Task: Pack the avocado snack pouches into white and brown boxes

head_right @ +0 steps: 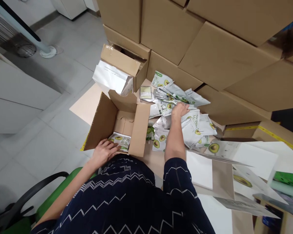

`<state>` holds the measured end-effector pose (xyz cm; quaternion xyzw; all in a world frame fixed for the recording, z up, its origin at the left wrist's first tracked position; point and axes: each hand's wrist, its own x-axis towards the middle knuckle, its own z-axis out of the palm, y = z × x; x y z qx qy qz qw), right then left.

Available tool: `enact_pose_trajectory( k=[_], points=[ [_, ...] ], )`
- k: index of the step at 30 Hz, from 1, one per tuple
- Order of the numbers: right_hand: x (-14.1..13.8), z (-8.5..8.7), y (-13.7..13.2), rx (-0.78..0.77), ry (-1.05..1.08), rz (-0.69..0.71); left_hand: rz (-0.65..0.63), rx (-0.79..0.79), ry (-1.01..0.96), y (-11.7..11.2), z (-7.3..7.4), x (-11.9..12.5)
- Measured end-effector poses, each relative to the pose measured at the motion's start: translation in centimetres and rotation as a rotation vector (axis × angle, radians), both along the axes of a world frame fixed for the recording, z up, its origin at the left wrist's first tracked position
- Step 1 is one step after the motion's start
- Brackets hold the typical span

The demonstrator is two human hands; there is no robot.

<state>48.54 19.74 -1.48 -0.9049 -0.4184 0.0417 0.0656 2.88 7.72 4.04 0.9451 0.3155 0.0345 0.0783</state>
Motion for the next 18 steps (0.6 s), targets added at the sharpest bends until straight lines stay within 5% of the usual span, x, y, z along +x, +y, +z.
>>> enact_pose_trajectory(
  k=[3, 6, 11, 15, 18],
  points=[
    [0.4, 1.4, -0.8, 0.132, 0.048, -0.064, -0.012, 0.016, 0.017, 0.1, 0.0, 0.0],
    [-0.3, 3.9, -1.8, 0.343, 0.113, 0.083, -0.023, 0.018, 0.027, 0.3, 0.0, 0.2],
    [-2.6, 10.7, -4.8, 0.804, 0.139, 0.194, -0.020, 0.008, 0.027, 0.4, 0.1, 0.5],
    [-7.5, 17.7, -7.1, 0.784, 0.167, 0.436, -0.024, -0.009, 0.007, 0.4, 0.2, 0.6],
    [-12.8, 20.8, -7.6, 0.649, 0.246, 0.810, -0.019, -0.003, 0.009, 0.3, 0.2, 0.6]
  ],
)
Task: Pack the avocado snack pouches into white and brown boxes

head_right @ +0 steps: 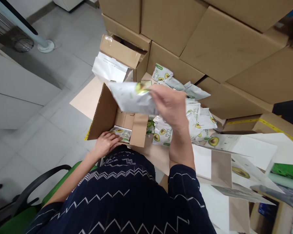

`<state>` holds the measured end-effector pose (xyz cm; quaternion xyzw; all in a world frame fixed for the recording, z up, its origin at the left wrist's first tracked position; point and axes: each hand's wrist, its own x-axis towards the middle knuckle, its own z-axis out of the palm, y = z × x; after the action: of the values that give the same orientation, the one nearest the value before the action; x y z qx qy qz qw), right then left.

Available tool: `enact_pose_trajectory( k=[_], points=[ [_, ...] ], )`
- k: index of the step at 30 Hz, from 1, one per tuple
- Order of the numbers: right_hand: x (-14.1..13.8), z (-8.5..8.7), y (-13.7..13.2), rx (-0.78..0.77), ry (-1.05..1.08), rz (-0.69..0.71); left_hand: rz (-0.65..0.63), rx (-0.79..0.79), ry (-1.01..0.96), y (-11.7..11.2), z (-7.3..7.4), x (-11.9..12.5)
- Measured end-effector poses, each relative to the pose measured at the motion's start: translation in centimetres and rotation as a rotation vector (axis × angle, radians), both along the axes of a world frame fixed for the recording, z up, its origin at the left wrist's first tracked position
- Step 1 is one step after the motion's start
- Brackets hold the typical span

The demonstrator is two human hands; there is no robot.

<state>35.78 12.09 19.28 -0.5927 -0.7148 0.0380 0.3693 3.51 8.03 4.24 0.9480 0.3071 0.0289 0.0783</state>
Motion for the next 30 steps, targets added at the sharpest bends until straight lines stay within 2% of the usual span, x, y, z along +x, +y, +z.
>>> enact_pose_trajectory(
  k=[2, 4, 7, 11, 15, 19, 21, 25, 30],
  points=[
    [-3.8, 0.3, 0.4, -0.111, -0.221, 0.208, 0.005, 0.004, 0.014, -0.1, 0.0, 0.0],
    [-7.4, -0.8, 1.3, -0.245, -0.467, 0.354, 0.009, 0.005, 0.029, -0.2, -0.1, 0.1],
    [-11.9, -3.9, 3.3, -0.424, -0.655, 0.527, 0.012, 0.010, 0.054, -0.3, -0.1, 0.3],
    [-15.4, -8.6, 6.0, -0.648, -0.699, 0.693, 0.043, -0.011, 0.086, -0.5, 0.1, 0.4],
    [-16.2, -11.6, 7.6, -0.917, -0.702, 0.778, 0.079, -0.043, 0.087, -0.5, 0.1, 0.3],
    [-15.2, -12.3, 8.0, -1.097, -0.654, 0.905, 0.098, -0.049, 0.093, -0.5, 0.0, 0.3],
    [-14.6, -12.3, 7.7, -1.174, -0.657, 0.929, 0.147, -0.037, 0.088, -0.7, -0.1, 0.3],
    [-14.4, -12.5, 6.7, -1.181, -0.689, 1.000, 0.248, 0.045, 0.007, -0.9, -0.2, 0.4],
    [-14.0, -13.0, 6.2, -1.197, -0.544, 1.096, 0.196, 0.061, 0.024, -0.8, -0.1, 0.6]
  ],
)
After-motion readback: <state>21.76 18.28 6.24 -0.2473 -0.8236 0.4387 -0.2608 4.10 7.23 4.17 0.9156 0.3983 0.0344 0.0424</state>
